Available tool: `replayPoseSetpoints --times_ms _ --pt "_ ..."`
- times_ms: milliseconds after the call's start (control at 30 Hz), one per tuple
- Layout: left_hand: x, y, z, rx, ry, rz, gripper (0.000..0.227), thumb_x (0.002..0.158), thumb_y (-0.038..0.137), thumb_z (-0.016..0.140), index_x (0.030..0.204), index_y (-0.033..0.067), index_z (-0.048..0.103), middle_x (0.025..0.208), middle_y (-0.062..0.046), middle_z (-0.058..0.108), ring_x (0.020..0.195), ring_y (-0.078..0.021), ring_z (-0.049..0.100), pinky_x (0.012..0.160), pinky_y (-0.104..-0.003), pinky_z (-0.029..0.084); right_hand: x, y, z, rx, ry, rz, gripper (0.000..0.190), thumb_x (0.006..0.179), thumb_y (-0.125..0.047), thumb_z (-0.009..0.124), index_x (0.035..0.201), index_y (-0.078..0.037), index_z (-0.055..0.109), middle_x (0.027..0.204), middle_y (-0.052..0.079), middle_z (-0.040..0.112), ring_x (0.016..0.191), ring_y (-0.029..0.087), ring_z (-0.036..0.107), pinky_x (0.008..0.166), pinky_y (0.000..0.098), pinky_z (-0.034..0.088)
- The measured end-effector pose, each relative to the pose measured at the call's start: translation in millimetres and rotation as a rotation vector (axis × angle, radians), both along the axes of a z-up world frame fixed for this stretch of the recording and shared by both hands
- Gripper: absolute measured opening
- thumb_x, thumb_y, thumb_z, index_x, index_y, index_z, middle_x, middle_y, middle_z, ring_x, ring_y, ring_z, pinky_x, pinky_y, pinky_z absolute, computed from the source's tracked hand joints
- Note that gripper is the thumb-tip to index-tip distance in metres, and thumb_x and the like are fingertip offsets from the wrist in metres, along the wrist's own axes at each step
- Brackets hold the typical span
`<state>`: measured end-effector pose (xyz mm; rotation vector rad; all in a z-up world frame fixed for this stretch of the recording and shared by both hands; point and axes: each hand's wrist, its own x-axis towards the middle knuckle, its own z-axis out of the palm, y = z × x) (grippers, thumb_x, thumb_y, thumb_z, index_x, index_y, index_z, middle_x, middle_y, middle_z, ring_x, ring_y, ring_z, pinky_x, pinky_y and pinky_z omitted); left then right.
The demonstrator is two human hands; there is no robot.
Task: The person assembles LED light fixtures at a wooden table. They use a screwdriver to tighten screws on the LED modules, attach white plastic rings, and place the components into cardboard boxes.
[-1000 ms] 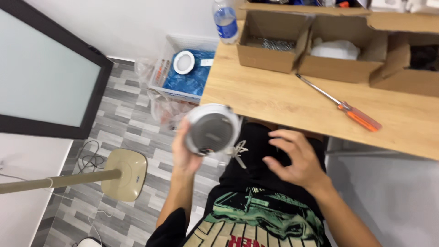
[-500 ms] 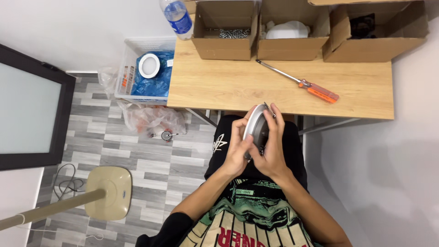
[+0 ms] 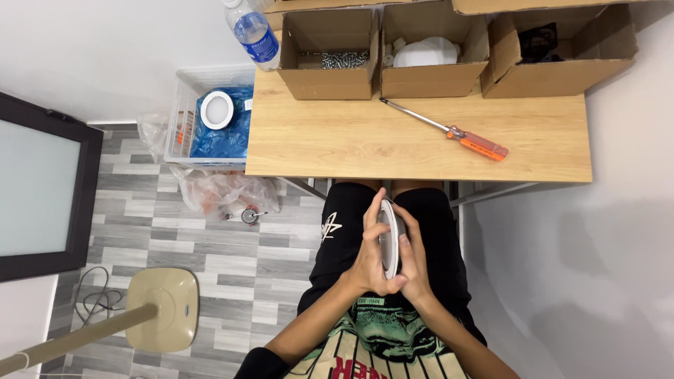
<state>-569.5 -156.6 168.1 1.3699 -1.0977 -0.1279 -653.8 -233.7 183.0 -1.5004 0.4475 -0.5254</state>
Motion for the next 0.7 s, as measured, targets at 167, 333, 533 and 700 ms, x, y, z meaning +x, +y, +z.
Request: replayPoseSetpoints --times_ms 167,333,533,700 --pt "4.3 -10.5 -22.6 0.034 -0.063 0.027 0.086 0.089 0.081 0.058 0.137 0.0138 0.031 0.168 -0.045 0.021 0.151 -0.0668 0.030 0.117 -0.072 0.032 3.5 -11.8 -53.3 -0.118 -0.095 -0.125 0.066 0.114 -0.049 0.037 0.152 0.001 0.057 0.145 0.022 0.062 0.134 0.036 0.060 0.112 0.0522 0.044" --pt "6.5 -18.0 -32.5 0.062 -0.078 0.055 0.093 0.083 0.077 0.063 0.140 0.0107 0.033 0.162 -0.043 0.029 0.147 -0.0653 0.037 0.114 -0.071 0.037 5.3 -24.9 -79.7 -0.183 -0.199 -0.159 0.065 0.115 -0.045 0.035 0.147 0.006 0.061 0.136 0.024 0.067 0.123 0.034 0.065 0.103 0.0479 0.049" --pt "6.3 -18.5 -35.9 0.107 -0.028 0.052 0.094 0.084 0.072 0.063 0.144 0.0066 0.033 0.161 -0.043 0.030 0.145 -0.0649 0.040 0.111 -0.072 0.041 5.5 -29.5 -97.3 -0.156 -0.193 -0.177 0.063 0.115 -0.042 0.035 0.147 0.005 0.062 0.135 0.022 0.068 0.120 0.032 0.066 0.101 0.0462 0.049" --pt "4.4 -14.1 18.5 0.056 -0.074 0.037 0.106 0.092 0.074 0.058 0.159 0.0017 0.019 0.168 -0.045 0.020 0.153 -0.0653 0.030 0.120 -0.073 0.033 2.6 -22.9 -54.9 -0.203 -0.268 -0.165 0.062 0.115 -0.041 0.034 0.147 0.006 0.058 0.137 0.024 0.065 0.124 0.035 0.064 0.102 0.0478 0.049"
